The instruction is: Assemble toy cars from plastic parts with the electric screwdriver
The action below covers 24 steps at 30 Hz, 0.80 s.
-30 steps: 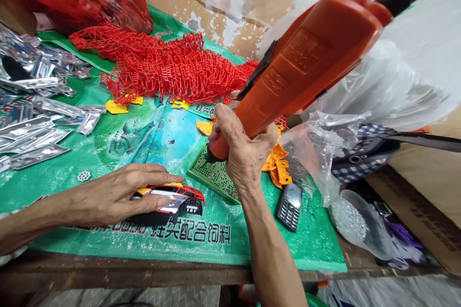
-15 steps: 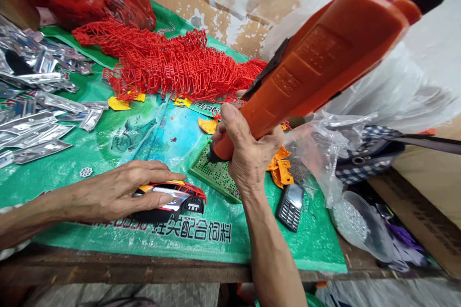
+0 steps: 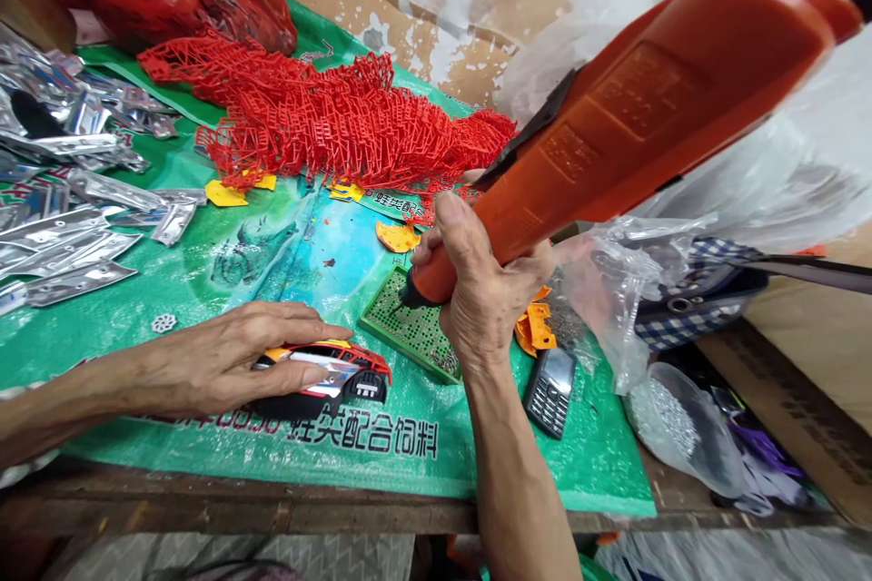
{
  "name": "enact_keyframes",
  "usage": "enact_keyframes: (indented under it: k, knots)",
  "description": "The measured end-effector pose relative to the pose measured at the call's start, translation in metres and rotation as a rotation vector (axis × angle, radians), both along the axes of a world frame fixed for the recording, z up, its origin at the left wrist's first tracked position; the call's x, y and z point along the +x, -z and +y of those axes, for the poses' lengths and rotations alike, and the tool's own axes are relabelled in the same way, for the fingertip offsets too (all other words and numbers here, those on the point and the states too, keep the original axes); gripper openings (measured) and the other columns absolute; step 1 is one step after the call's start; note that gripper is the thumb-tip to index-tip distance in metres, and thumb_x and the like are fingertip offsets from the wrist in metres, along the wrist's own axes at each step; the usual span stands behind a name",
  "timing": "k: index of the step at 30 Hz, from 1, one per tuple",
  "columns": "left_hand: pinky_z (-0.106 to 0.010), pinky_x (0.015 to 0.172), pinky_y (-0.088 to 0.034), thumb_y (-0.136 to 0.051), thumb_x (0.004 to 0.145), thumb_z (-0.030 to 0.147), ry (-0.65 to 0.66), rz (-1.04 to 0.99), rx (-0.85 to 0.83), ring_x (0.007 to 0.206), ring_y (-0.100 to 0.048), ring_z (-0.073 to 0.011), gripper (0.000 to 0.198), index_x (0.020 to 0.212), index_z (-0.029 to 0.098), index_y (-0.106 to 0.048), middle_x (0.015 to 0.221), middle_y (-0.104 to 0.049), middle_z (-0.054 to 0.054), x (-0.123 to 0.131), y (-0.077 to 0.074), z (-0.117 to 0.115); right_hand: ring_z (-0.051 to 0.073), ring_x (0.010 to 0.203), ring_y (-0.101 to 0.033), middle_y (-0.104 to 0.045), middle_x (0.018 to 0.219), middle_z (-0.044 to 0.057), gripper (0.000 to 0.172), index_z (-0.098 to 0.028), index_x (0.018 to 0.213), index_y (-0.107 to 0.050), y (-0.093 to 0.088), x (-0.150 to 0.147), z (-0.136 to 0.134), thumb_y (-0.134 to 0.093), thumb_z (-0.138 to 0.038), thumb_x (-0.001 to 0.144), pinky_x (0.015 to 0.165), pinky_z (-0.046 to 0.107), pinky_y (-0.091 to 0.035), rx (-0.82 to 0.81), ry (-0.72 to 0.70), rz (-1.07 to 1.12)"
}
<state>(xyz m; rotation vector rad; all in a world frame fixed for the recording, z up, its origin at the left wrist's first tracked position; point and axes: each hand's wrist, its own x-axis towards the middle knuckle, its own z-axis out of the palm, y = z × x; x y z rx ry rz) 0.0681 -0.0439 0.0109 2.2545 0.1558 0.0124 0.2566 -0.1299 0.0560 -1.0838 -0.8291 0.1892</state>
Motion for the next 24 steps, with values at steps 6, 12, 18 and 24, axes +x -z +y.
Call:
enact_keyframes:
  k: [6,12,18,24]
  knots:
    - [-0.038,0.103,-0.046,-0.040,0.103,0.048,0.004,-0.013,-0.019,0.117,-0.063,-0.0261,0.044,0.133,0.027,-0.065,0.127,-0.071,-0.005,0.0007,0.0011,-0.0004,0.014,0.042,-0.051,-0.055,0.058,-0.005,0.016,-0.028,0.085,-0.065,-0.0014,-0.0025,0.0009,-0.078,-0.029,0.077,0.040,0.030,-0.048,-0.003,-0.004,0.005]
    - [-0.040,0.105,-0.045,-0.041,0.102,0.049,-0.017,0.002,-0.023,0.119,-0.062,-0.0275,0.046,0.133,0.025,-0.065,0.128,-0.070,-0.006,0.0002,0.0021,-0.0008,0.013,0.041,-0.049,-0.053,0.056,-0.006,0.022,-0.027,0.083,-0.061,0.0024,-0.0034,0.0039,-0.080,-0.035,0.076,0.039,0.028,-0.043,-0.034,-0.006,-0.018]
    - [-0.038,0.103,-0.047,-0.041,0.102,0.049,-0.015,-0.005,-0.016,0.116,-0.064,-0.0261,0.045,0.132,0.027,-0.066,0.124,-0.071,-0.005,-0.0007,0.0024,-0.0008,0.014,0.042,-0.049,-0.053,0.057,-0.006,0.021,-0.029,0.083,-0.061,0.0012,-0.0025,0.0034,-0.079,-0.036,0.074,0.040,0.030,-0.047,-0.061,0.027,0.002]
    - [-0.040,0.103,-0.046,-0.041,0.102,0.050,-0.017,0.005,-0.008,0.115,-0.064,-0.0266,0.043,0.133,0.029,-0.065,0.124,-0.071,-0.003,0.0002,0.0034,-0.0001,0.015,0.043,-0.050,-0.052,0.058,-0.006,0.022,-0.029,0.089,-0.063,0.0020,-0.0018,0.0051,-0.079,-0.036,0.075,0.040,0.030,-0.043,-0.042,0.031,0.002]
